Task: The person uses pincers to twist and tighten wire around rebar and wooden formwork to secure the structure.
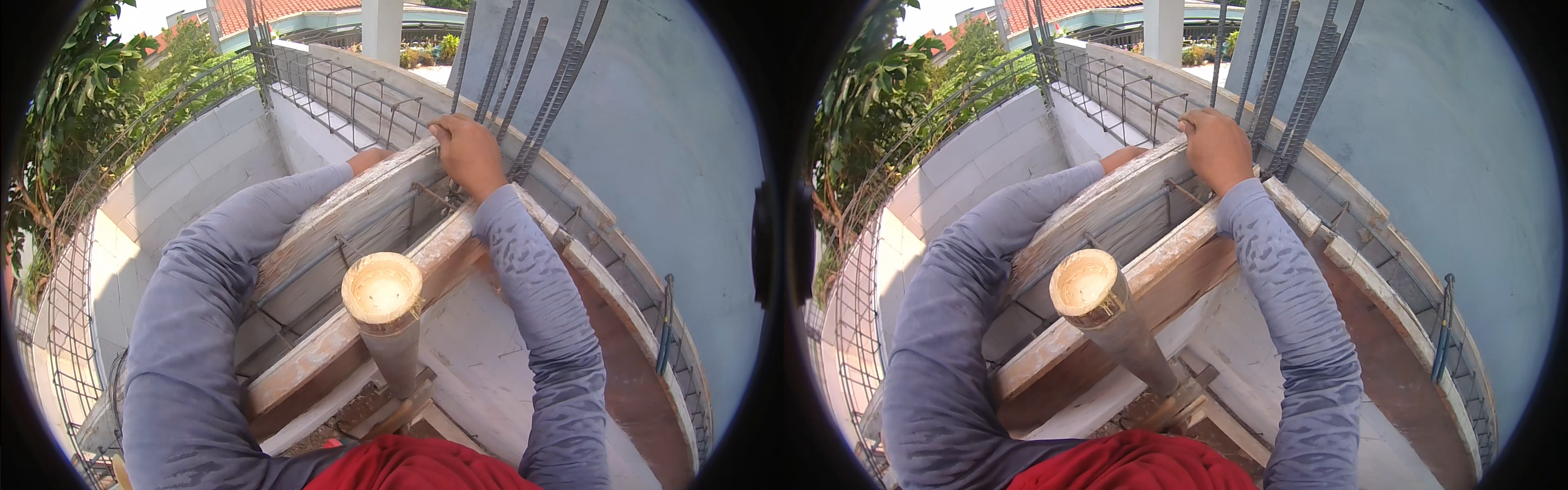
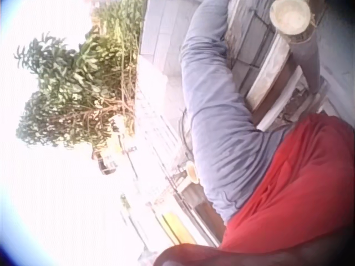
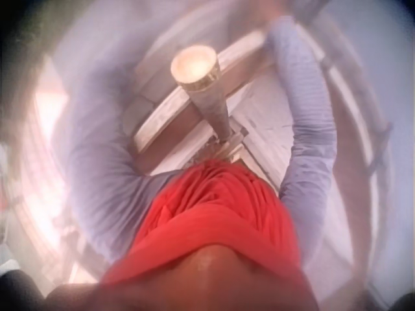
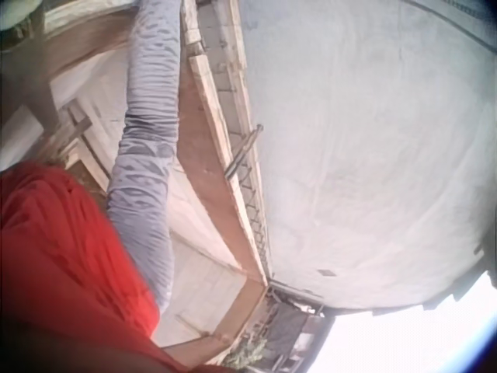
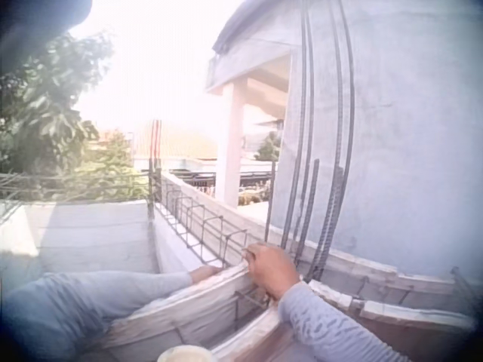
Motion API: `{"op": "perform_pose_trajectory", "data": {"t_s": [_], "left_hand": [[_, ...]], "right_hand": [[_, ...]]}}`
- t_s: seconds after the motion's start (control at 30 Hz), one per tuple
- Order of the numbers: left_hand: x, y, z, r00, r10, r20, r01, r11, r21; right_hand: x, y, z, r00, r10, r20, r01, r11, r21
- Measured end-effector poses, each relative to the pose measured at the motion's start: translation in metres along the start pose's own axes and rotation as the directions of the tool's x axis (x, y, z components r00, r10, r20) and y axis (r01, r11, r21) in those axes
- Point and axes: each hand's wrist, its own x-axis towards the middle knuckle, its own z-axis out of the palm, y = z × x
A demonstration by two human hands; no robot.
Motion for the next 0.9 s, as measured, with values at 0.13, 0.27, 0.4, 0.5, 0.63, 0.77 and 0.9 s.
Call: {"op": "perform_pose_trajectory", "data": {"t_s": [0.13, 0.27, 0.4, 0.5, 0.63, 0.77, 0.9], "left_hand": [[-0.007, 0.002, -0.001, 0.992, 0.041, -0.120, -0.021, 0.986, 0.165], [-0.020, 0.003, -0.013, 0.978, -0.068, -0.197, 0.108, 0.974, 0.200], [-0.018, 0.036, -0.029, 0.971, -0.035, -0.238, 0.108, 0.948, 0.300], [-0.016, 0.054, -0.047, 0.972, 0.020, -0.232, 0.071, 0.923, 0.379], [-0.011, 0.108, -0.093, 0.984, 0.105, -0.146, -0.013, 0.852, 0.523], [0.001, 0.206, -0.118, 0.987, 0.094, 0.128, -0.157, 0.456, 0.876], [-0.004, 0.235, -0.119, 0.962, 0.175, 0.209, -0.243, 0.203, 0.948]], "right_hand": [[0.034, -0.002, 0.019, 0.895, -0.026, 0.445, 0.130, 0.970, -0.206], [0.034, 0.005, 0.035, 0.825, 0.097, 0.556, -0.043, 0.993, -0.110], [0.034, 0.003, 0.018, 0.841, 0.147, 0.521, -0.130, 0.989, -0.069], [0.037, -0.003, 0.013, 0.855, 0.162, 0.493, -0.113, 0.985, -0.127], [0.039, 0.010, 0.032, 0.874, 0.139, 0.466, -0.078, 0.986, -0.147], [0.029, 0.013, 0.021, 0.895, 0.031, 0.444, -0.002, 0.998, -0.066], [0.025, -0.002, 0.006, 0.976, -0.050, 0.211, 0.041, 0.998, 0.048]]}}
